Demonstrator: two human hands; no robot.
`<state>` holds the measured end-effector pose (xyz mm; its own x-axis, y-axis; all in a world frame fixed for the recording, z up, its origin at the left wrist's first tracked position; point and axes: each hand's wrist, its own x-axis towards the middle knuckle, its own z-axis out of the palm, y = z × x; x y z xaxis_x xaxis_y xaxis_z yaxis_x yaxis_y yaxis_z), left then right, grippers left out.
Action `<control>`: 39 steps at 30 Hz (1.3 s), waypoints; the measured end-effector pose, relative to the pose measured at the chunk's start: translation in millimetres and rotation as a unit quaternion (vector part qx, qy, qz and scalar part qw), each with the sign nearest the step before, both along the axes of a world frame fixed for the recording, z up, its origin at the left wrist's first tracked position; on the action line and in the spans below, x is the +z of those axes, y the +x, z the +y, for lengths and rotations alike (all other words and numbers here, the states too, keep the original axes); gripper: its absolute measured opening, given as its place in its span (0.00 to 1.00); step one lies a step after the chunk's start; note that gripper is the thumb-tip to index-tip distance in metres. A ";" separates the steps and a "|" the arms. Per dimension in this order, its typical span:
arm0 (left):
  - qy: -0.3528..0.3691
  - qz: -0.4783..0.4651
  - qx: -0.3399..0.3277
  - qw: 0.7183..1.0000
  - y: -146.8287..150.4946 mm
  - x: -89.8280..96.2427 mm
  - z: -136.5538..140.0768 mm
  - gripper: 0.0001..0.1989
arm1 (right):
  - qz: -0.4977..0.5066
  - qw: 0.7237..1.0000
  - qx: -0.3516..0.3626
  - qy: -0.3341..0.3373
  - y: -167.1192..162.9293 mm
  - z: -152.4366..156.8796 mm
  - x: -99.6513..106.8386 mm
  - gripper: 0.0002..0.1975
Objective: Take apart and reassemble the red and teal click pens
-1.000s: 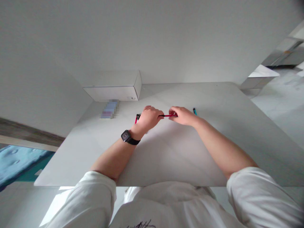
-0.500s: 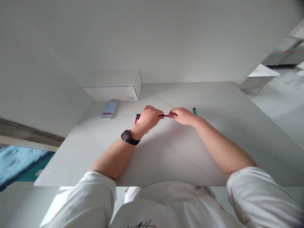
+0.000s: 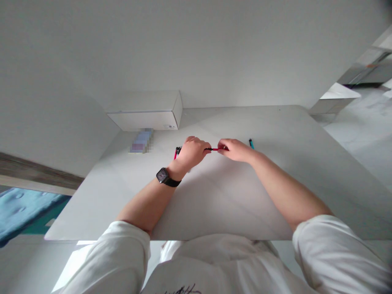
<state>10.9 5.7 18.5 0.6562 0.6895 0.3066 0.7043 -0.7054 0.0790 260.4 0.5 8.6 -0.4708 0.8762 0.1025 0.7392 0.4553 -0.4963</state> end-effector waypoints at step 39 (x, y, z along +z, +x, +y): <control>-0.009 0.000 0.024 1.000 -1.1 1.3 -0.5 0.09 | 0.007 0.998 -0.028 -0.054 6.6 1.3 8.2 0.06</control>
<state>9.8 5.2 19.8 0.6227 0.7252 0.2938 0.7372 -0.6696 0.0903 267.0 1.8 16.7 -0.4203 0.9073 0.0117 0.7544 0.3566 -0.5511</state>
